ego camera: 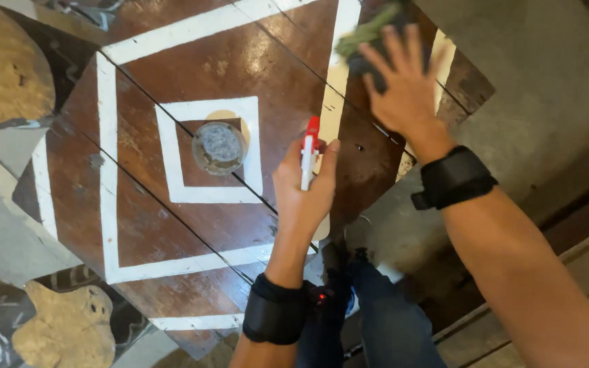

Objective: The person wipes the surface of a wooden table with a dark cloth. They hold a red marker in the left hand while using the right hand to rub the table surface in circular and linear motions.

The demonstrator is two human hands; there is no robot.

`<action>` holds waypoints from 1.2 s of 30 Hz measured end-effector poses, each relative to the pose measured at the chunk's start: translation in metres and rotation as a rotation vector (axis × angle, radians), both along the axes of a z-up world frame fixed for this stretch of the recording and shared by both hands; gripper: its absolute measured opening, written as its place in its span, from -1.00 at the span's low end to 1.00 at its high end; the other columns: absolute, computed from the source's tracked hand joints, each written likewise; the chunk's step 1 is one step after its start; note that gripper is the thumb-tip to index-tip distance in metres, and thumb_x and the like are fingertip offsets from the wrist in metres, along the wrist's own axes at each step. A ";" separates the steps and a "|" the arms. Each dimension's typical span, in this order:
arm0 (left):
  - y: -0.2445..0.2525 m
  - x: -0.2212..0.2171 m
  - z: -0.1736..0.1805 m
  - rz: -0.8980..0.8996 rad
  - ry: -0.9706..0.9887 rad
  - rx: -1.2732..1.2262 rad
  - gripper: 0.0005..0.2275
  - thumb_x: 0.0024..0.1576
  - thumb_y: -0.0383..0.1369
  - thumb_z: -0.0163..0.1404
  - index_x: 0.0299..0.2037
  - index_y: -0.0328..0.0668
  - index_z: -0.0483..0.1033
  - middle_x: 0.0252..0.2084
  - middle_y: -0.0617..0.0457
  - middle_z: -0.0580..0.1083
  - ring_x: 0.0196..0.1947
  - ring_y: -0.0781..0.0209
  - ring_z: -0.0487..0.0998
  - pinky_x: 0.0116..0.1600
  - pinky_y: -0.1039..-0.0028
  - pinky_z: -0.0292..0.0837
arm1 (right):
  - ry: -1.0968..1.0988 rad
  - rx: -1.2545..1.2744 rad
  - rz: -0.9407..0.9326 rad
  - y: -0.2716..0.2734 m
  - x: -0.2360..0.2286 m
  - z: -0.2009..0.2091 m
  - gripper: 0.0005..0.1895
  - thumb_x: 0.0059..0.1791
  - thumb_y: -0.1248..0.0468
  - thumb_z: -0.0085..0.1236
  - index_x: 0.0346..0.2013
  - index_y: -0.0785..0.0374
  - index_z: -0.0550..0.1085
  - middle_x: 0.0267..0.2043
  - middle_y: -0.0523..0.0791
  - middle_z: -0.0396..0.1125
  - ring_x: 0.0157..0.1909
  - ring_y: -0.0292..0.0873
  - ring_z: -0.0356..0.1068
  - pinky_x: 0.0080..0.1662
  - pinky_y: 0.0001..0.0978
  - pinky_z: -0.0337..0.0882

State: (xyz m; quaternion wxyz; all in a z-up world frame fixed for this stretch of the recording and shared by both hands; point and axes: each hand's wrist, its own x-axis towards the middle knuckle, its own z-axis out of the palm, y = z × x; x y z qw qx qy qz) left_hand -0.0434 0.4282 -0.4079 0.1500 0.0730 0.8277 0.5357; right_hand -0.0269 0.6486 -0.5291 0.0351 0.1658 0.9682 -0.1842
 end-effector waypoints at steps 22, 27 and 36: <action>0.024 0.001 0.011 -0.153 0.149 0.026 -0.77 0.16 -0.26 0.20 -0.19 -0.29 0.54 -0.46 -0.07 0.57 -0.49 0.19 0.60 -0.30 0.41 0.48 | 0.064 0.125 -0.182 0.042 0.100 -0.024 -0.35 0.20 0.07 -0.02 0.61 -0.12 0.12 0.73 0.00 -0.32 0.69 0.19 -0.51 0.34 0.63 -0.67; 0.026 -0.003 0.012 -0.204 0.165 0.006 -0.78 0.17 -0.26 0.19 -0.23 -0.29 0.54 -0.47 -0.06 0.57 -0.49 0.21 0.61 -0.28 0.40 0.51 | 0.116 0.104 -0.057 -0.025 0.108 -0.015 -0.26 0.10 0.10 0.18 0.56 -0.01 0.15 0.68 0.05 -0.22 0.73 0.19 -0.38 0.53 0.45 -0.44; 0.015 0.005 0.015 -0.207 0.165 0.033 -0.78 0.17 -0.27 0.19 -0.21 -0.30 0.56 -0.46 -0.06 0.57 -0.48 0.25 0.59 -0.29 0.42 0.48 | 0.008 0.146 0.226 0.011 0.134 -0.012 -0.09 -0.13 0.07 0.12 0.53 -0.09 0.11 0.62 -0.09 -0.10 0.65 -0.04 -0.29 0.46 0.40 -0.53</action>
